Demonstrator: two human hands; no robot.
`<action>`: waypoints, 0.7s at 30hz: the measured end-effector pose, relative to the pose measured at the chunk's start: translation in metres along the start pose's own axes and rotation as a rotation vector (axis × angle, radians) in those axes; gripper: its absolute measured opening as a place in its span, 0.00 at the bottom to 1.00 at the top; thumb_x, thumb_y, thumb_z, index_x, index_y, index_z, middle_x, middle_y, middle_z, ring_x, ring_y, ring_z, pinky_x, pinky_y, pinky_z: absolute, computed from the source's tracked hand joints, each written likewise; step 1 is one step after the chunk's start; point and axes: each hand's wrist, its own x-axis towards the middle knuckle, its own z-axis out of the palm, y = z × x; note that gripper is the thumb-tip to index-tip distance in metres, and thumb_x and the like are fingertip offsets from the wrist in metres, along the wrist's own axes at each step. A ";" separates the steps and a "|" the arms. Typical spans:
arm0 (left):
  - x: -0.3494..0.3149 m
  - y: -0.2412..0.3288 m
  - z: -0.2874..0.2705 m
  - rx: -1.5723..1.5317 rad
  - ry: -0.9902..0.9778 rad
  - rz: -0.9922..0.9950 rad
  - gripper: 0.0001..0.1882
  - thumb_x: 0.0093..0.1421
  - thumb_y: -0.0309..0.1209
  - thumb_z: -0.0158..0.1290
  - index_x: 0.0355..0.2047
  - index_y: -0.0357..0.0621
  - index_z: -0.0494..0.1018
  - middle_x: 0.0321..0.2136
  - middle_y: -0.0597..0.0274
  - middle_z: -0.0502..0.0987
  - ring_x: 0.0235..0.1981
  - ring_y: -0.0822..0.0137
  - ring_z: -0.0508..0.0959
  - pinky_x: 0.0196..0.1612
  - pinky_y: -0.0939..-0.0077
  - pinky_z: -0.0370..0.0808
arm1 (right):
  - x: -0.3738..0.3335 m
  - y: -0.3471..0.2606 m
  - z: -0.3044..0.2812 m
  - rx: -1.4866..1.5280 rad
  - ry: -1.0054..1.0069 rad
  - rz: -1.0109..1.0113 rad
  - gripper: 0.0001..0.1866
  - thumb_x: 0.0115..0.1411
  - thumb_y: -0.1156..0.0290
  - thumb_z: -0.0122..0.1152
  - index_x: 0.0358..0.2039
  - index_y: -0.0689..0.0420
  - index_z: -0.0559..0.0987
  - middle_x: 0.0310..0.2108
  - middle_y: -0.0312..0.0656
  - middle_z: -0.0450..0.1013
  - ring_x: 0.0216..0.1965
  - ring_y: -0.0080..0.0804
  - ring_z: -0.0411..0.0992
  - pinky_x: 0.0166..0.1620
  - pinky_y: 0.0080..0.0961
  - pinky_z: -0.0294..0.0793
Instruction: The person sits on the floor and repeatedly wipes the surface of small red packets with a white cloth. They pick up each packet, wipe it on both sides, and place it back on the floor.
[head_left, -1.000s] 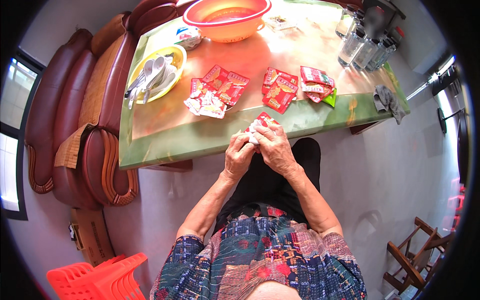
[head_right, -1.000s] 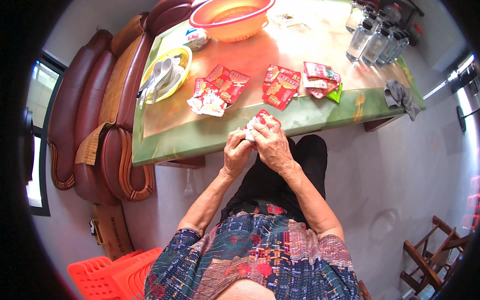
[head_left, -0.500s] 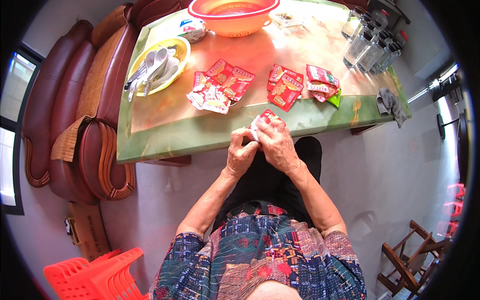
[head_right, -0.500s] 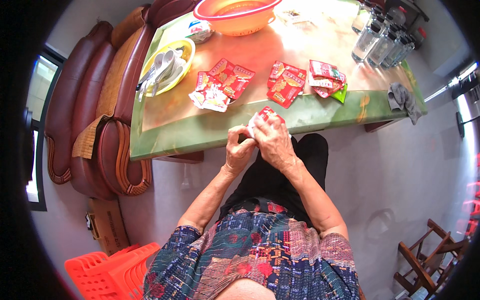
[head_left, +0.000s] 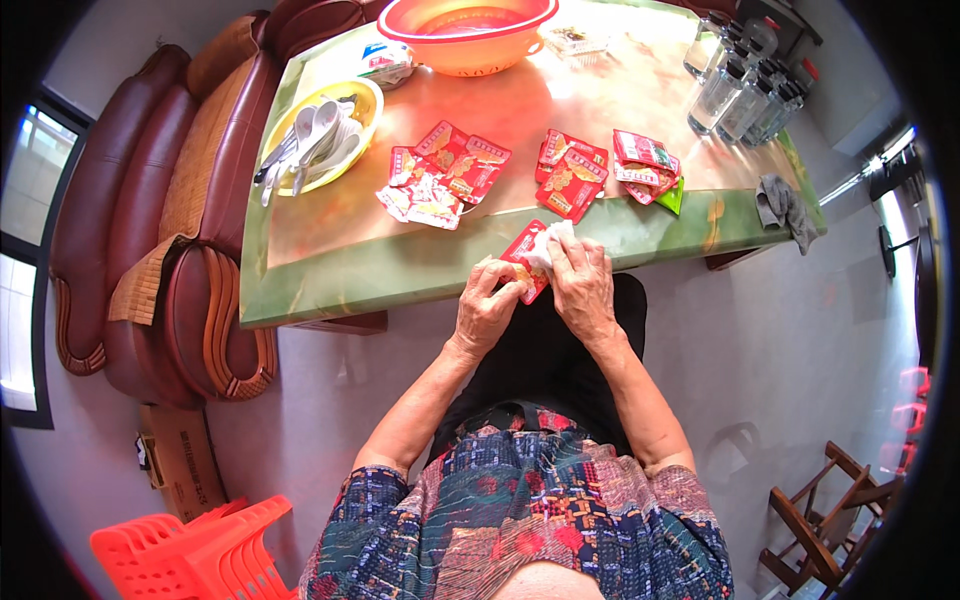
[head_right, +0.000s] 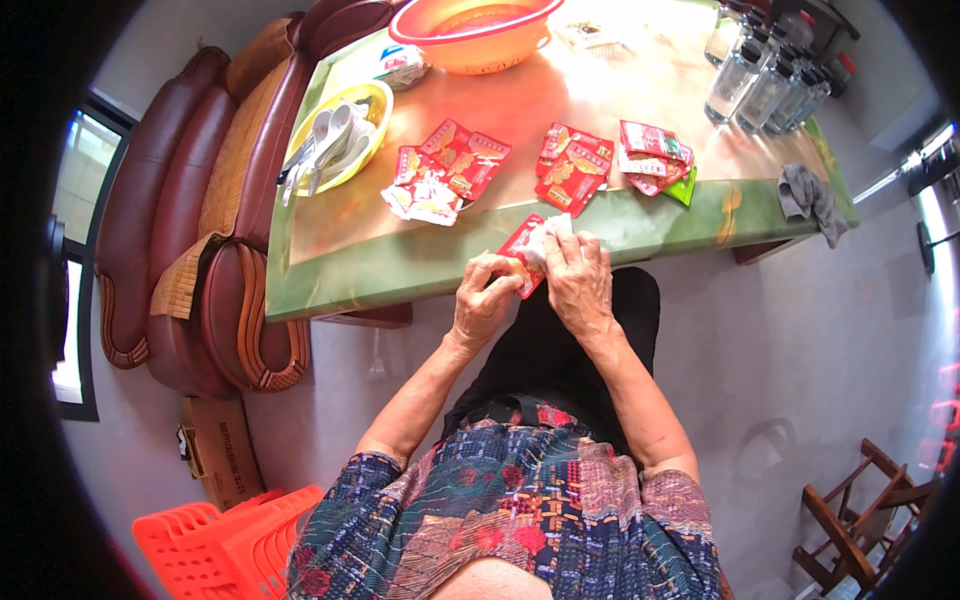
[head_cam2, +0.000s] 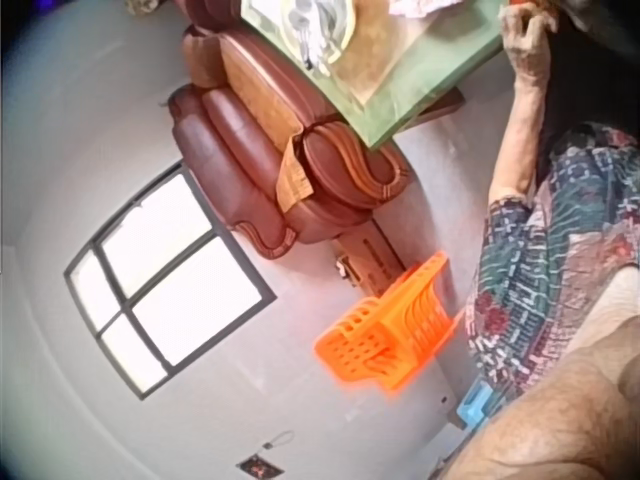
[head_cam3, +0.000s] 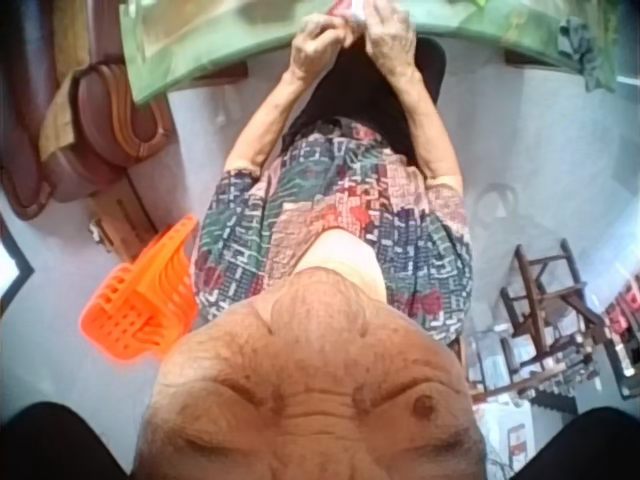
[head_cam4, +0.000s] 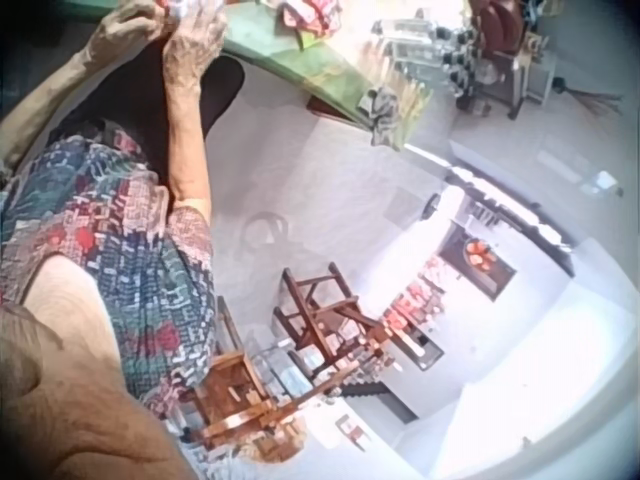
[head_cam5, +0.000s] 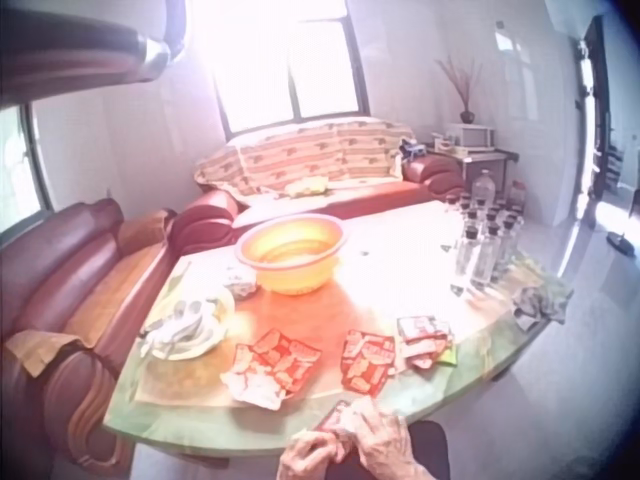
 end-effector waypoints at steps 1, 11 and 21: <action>0.000 0.001 0.000 -0.003 -0.008 -0.006 0.11 0.43 0.17 0.59 0.27 0.46 0.75 0.33 0.64 0.73 0.36 0.62 0.76 0.51 0.56 0.72 | -0.005 0.004 -0.004 0.004 -0.012 -0.024 0.21 0.50 0.72 0.60 0.47 0.60 0.76 0.49 0.41 0.70 0.47 0.42 0.66 0.48 0.37 0.68; 0.013 0.013 -0.010 -0.015 -0.084 -0.120 0.12 0.44 0.18 0.56 0.31 0.40 0.71 0.33 0.58 0.73 0.40 0.55 0.75 0.45 0.61 0.74 | -0.005 -0.010 -0.015 0.201 -0.076 -0.196 0.18 0.50 0.73 0.57 0.44 0.58 0.78 0.51 0.39 0.70 0.50 0.43 0.66 0.50 0.37 0.67; 0.080 0.000 -0.011 0.162 -0.284 0.095 0.27 0.54 0.31 0.58 0.56 0.46 0.67 0.48 0.52 0.72 0.48 0.54 0.73 0.52 0.61 0.70 | -0.016 0.003 -0.021 0.274 -0.131 -0.277 0.17 0.48 0.74 0.60 0.41 0.48 0.82 0.54 0.30 0.71 0.45 0.37 0.67 0.51 0.34 0.67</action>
